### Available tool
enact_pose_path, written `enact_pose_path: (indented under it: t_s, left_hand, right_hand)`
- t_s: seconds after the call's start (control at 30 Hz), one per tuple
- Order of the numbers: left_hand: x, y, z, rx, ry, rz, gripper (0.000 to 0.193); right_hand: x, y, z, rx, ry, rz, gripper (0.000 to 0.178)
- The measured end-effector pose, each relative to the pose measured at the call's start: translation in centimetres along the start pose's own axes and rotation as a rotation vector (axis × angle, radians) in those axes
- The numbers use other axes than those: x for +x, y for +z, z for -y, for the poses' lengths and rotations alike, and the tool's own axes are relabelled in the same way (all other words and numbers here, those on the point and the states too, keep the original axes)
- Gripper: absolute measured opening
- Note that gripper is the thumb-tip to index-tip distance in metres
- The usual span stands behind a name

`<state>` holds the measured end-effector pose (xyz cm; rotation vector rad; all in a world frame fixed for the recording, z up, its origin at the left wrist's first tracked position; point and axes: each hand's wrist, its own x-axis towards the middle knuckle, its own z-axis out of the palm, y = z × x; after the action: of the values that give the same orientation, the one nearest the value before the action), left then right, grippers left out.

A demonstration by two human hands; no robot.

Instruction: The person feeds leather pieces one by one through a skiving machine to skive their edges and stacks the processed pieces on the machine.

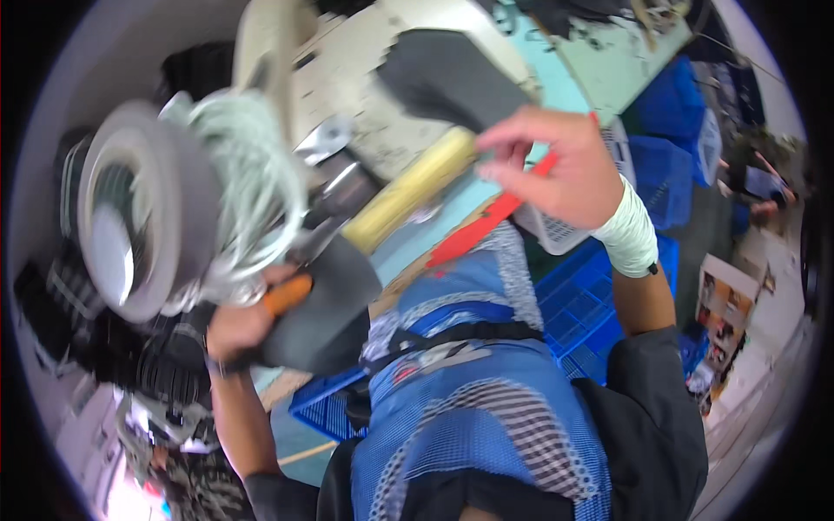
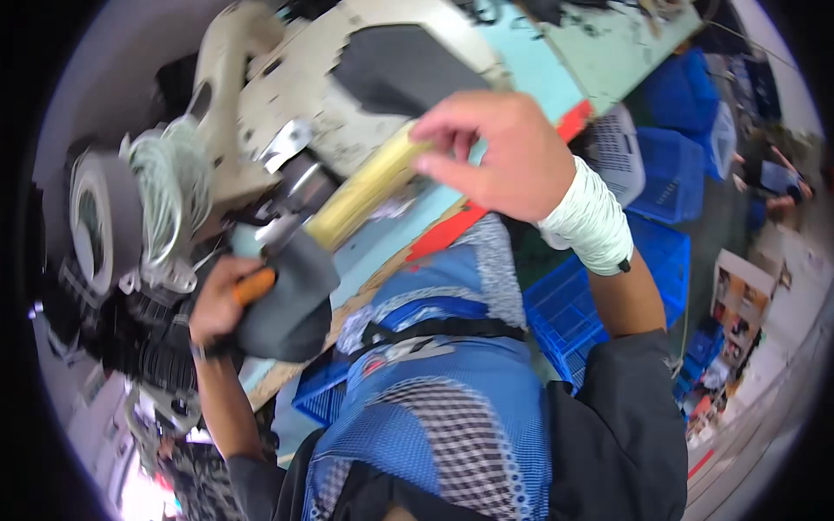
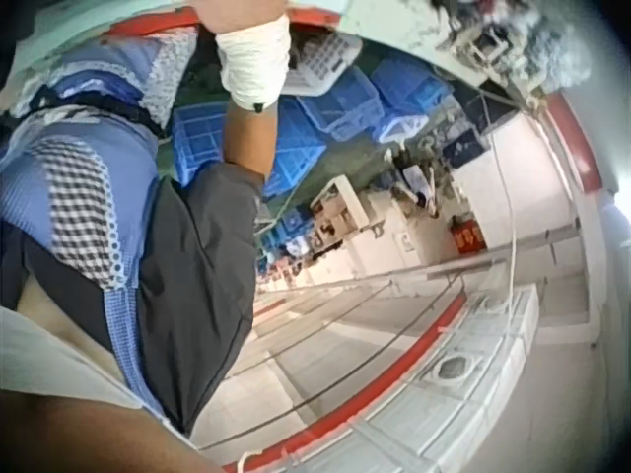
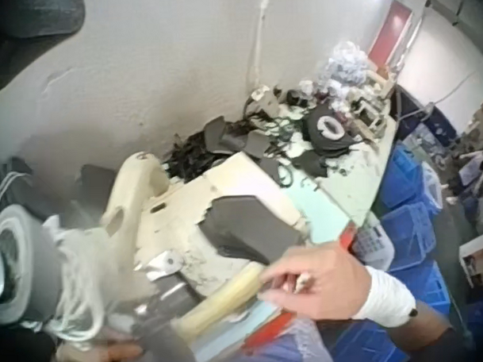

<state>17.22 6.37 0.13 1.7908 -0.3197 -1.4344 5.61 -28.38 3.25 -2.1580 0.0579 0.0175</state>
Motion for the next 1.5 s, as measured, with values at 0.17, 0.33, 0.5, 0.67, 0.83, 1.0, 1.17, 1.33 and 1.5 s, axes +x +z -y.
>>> enact_pose_path:
  t_s: [0.17, 0.33, 0.5, 0.67, 0.83, 1.0, 1.17, 1.33, 1.5]
  left_hand:
    - [3.1, -7.4, 8.7, 0.431, 0.246, -0.216, 0.027]
    - [3.0, -3.4, 2.4, 0.239, -0.058, -0.032, 0.028]
    - [0.6, -4.2, 2.7, 0.075, 0.106, -0.001, 0.031]
    - [2.1, -4.0, 0.0, 0.229, -0.268, 0.118, 0.031]
    - [3.5, -8.0, 8.5, 0.257, 0.195, -0.112, 0.022]
    - [5.7, -4.7, 2.7, 0.21, 0.087, 0.109, 0.034]
    - [4.3, -4.6, 2.7, 0.193, 0.101, 0.028, 0.029]
    - [5.7, -5.4, 5.1, 0.262, 0.125, 0.044, 0.026]
    - [1.9, -5.8, 6.3, 0.146, 0.185, -0.075, 0.028]
  right_hand:
    - [3.8, 6.1, -0.4, -0.189, -0.205, 0.233, 0.067]
    - [6.0, 8.0, 0.4, -0.527, -0.342, 0.407, 0.076]
    - [4.9, 4.8, 0.2, -0.112, -0.21, 0.607, 0.019]
    - [5.7, 9.9, 0.1, -0.273, -0.364, 0.349, 0.023]
    - [4.5, 4.8, -0.8, -0.091, -0.1, 0.629, 0.02]
    - [5.4, 10.2, -1.4, -0.425, -0.416, 0.193, 0.026]
    - [4.6, 5.9, -1.9, -0.187, -0.105, 0.579, 0.024]
    - [5.5, 10.0, -0.6, -0.378, -0.448, 0.169, 0.02]
    - [4.8, 4.6, 0.4, -0.135, -0.112, 0.635, 0.021]
